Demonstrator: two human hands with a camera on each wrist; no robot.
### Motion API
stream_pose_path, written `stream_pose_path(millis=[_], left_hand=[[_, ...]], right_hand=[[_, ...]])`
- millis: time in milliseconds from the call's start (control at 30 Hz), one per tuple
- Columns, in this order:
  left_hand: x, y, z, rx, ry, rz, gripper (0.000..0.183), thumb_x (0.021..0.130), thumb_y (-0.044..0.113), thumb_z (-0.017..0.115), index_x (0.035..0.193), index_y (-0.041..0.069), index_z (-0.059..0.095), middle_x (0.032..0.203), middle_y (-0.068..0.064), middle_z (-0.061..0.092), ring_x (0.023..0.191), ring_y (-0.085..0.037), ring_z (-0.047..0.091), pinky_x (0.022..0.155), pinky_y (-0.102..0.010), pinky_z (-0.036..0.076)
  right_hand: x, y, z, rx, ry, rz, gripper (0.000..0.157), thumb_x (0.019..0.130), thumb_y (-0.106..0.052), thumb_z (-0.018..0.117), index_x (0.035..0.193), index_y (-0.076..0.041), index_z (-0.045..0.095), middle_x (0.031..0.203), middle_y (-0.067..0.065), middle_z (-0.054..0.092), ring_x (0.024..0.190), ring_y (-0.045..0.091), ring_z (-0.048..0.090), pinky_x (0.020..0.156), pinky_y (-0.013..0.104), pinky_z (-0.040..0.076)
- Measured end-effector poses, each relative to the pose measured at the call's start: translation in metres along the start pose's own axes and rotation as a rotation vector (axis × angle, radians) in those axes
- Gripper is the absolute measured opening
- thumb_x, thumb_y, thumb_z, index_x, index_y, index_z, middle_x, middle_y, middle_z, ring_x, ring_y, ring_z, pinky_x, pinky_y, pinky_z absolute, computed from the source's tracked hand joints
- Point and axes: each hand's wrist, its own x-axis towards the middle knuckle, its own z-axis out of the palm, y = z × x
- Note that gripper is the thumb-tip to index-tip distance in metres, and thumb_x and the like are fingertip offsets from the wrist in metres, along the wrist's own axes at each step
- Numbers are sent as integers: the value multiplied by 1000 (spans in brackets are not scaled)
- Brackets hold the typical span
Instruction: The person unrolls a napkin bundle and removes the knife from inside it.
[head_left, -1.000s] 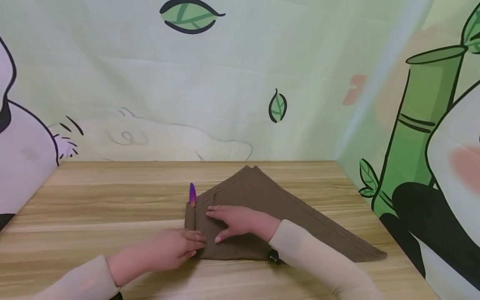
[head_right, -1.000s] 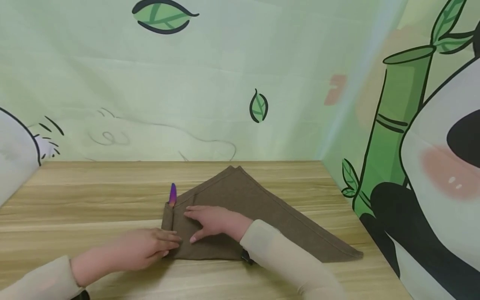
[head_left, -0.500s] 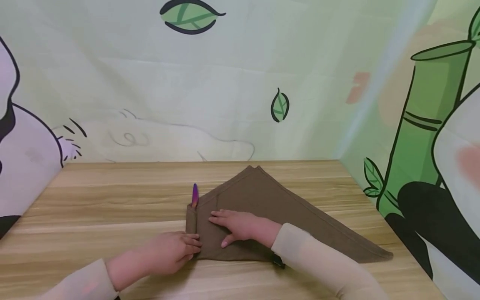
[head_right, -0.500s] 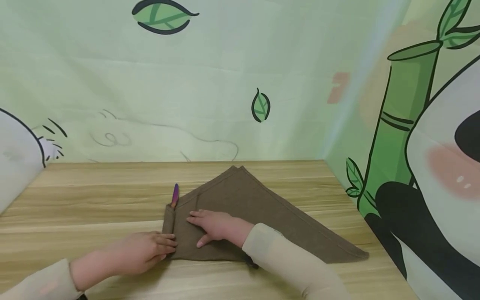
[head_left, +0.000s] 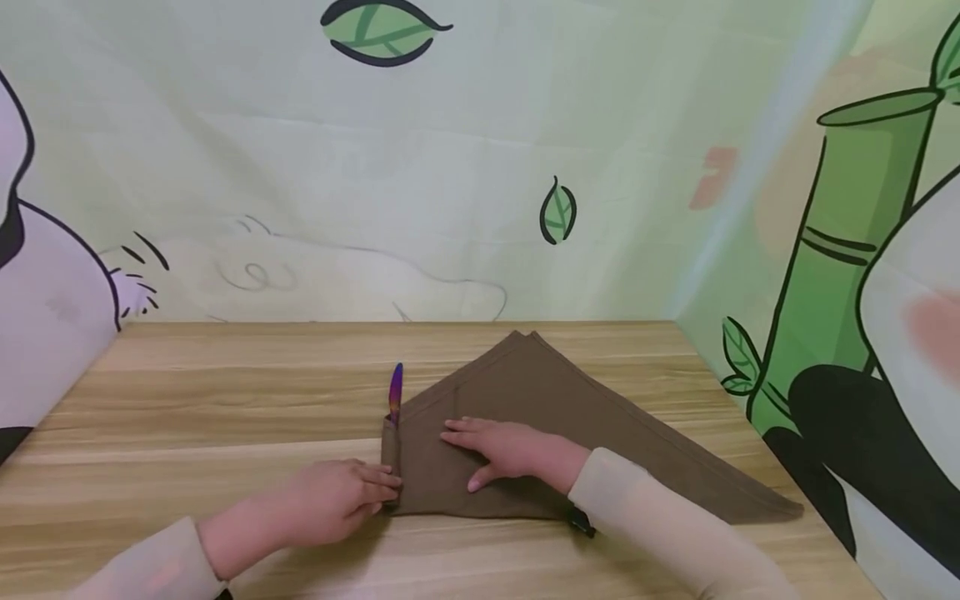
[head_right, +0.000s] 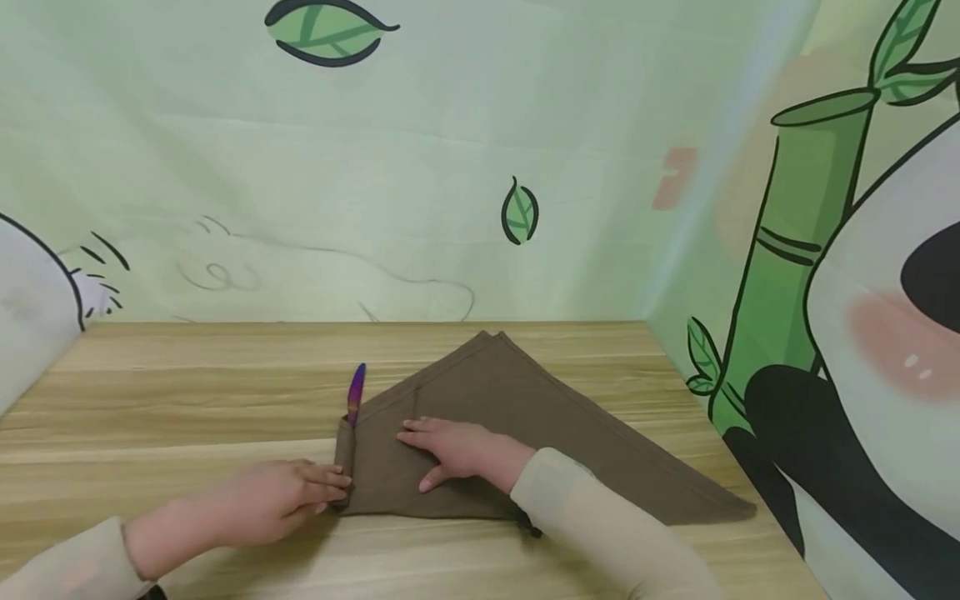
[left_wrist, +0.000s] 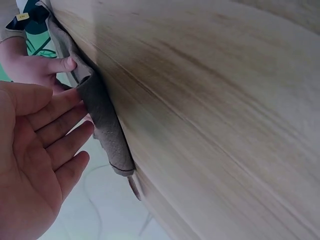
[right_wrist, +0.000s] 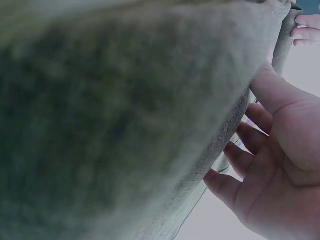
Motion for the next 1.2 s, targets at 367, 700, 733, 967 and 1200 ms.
stream_pose_path(millis=[367, 700, 733, 967, 1200], left_hand=[[0, 2, 1, 7, 50, 21, 29, 99, 15, 61, 124, 10, 74, 131, -6, 73, 123, -27, 69, 104, -44, 57], [17, 8, 0, 72, 30, 78, 30, 101, 16, 59, 127, 10, 72, 134, -3, 71, 128, -25, 66, 106, -40, 56], [19, 8, 0, 94, 24, 84, 30, 101, 16, 59, 127, 10, 72, 133, -3, 72, 128, -25, 66, 107, -40, 56], [20, 8, 4, 208, -33, 68, 29, 100, 20, 60, 125, 11, 73, 128, -1, 74, 128, -21, 66, 107, -40, 55], [9, 1, 3, 166, 13, 75, 26, 99, 17, 62, 121, 11, 75, 126, -2, 75, 124, -24, 68, 103, -41, 58]], right_hand=[[-6, 9, -1, -18, -10, 12, 81, 90, -37, 76, 157, -9, 41, 168, 10, 34, 157, 33, 30, 128, 45, 32], [12, -17, -10, -29, -5, -4, 80, 93, -42, 73, 158, -10, 40, 168, 8, 34, 157, 25, 32, 129, 39, 32], [14, -20, -10, -35, -8, -8, 80, 93, -42, 73, 158, -10, 39, 169, 8, 33, 157, 25, 32, 129, 39, 32], [17, -25, -3, -24, -24, 5, 80, 93, -38, 73, 159, -10, 37, 170, 7, 30, 159, 28, 27, 130, 40, 29], [15, -23, -2, 7, -13, -4, 80, 93, -37, 74, 159, -9, 38, 170, 8, 30, 159, 29, 26, 131, 40, 27]])
